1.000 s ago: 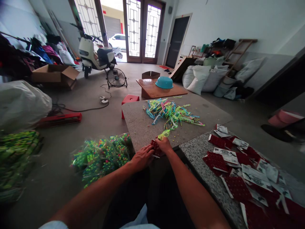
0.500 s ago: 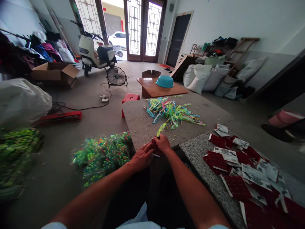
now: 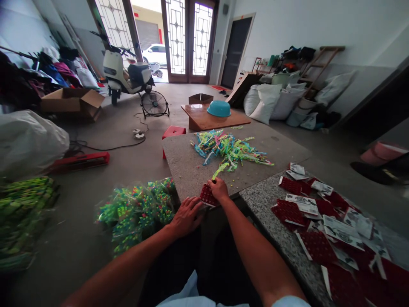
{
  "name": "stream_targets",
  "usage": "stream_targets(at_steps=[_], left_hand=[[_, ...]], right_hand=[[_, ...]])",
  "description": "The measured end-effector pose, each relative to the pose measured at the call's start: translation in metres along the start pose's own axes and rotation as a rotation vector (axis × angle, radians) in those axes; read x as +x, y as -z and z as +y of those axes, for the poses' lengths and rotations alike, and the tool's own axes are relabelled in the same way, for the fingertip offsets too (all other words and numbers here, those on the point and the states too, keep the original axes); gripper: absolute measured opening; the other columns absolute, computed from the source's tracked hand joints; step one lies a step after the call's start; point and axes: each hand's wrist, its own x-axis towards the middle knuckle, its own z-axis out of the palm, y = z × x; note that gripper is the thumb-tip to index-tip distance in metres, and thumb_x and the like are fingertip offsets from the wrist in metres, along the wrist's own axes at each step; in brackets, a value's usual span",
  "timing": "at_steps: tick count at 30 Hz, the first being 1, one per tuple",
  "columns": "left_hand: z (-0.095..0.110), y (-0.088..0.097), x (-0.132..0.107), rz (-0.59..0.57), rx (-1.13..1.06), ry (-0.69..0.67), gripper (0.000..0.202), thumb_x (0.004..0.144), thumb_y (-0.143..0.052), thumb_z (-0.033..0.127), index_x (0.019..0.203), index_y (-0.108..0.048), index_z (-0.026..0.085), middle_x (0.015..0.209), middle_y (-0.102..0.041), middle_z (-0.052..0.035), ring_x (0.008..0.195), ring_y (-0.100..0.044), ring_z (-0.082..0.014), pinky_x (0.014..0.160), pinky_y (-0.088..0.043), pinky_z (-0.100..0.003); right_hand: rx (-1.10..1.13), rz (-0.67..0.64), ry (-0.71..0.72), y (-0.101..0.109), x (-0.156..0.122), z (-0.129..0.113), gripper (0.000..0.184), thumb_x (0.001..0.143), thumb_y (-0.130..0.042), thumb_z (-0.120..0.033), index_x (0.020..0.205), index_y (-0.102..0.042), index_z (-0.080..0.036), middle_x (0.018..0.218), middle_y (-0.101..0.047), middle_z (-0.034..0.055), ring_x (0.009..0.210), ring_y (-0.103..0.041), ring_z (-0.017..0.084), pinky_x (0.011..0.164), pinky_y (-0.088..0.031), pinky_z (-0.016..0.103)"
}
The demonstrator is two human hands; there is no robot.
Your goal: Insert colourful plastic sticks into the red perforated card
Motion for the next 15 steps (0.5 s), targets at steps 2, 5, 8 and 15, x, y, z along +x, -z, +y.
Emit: stream_targets(at_steps=[2, 5, 8, 15], left_hand=[[-0.004, -0.003, 0.005, -0.013, -0.008, -0.015, 0.064, 0.094, -0.065, 0.029, 0.154, -0.045, 0.019, 0.162, -0.047, -0.0158, 0.154, -0.039, -0.0326, 0.128, -0.033, -0.058], [-0.01, -0.008, 0.011, -0.06, 0.012, -0.026, 0.071, 0.094, -0.065, 0.034, 0.159, -0.04, 0.016, 0.169, -0.039, -0.0169, 0.159, -0.031, -0.034, 0.128, -0.031, -0.059], [-0.011, -0.011, 0.013, -0.083, 0.036, -0.016, 0.068, 0.097, -0.063, 0.038, 0.158, -0.043, 0.016, 0.169, -0.04, -0.0157, 0.158, -0.035, -0.0337, 0.129, -0.029, -0.059], [-0.01, -0.015, 0.012, -0.065, 0.041, 0.004, 0.065, 0.098, -0.061, 0.039, 0.158, -0.045, 0.017, 0.168, -0.042, -0.0134, 0.156, -0.037, -0.0329, 0.13, -0.028, -0.057]], right_hand=[[-0.044, 0.009, 0.025, 0.0, 0.0, -0.003, 0.028, 0.097, -0.061, -0.038, 0.092, -0.077, -0.015, 0.083, -0.077, 0.0052, 0.074, -0.067, 0.018, 0.065, -0.04, 0.024], [-0.142, 0.018, 0.046, -0.002, -0.001, -0.008, 0.029, 0.099, -0.061, -0.039, 0.092, -0.076, -0.015, 0.088, -0.078, 0.0075, 0.077, -0.067, 0.018, 0.066, -0.039, 0.025], [-0.249, 0.025, 0.067, -0.005, -0.003, -0.013, 0.029, 0.101, -0.06, -0.038, 0.093, -0.076, -0.015, 0.093, -0.078, 0.0106, 0.081, -0.068, 0.019, 0.068, -0.038, 0.026], [-0.403, -0.022, 0.123, -0.003, -0.007, -0.014, 0.027, 0.105, -0.058, -0.037, 0.102, -0.074, -0.016, 0.098, -0.078, 0.0115, 0.088, -0.07, 0.02, 0.07, -0.036, 0.027]])
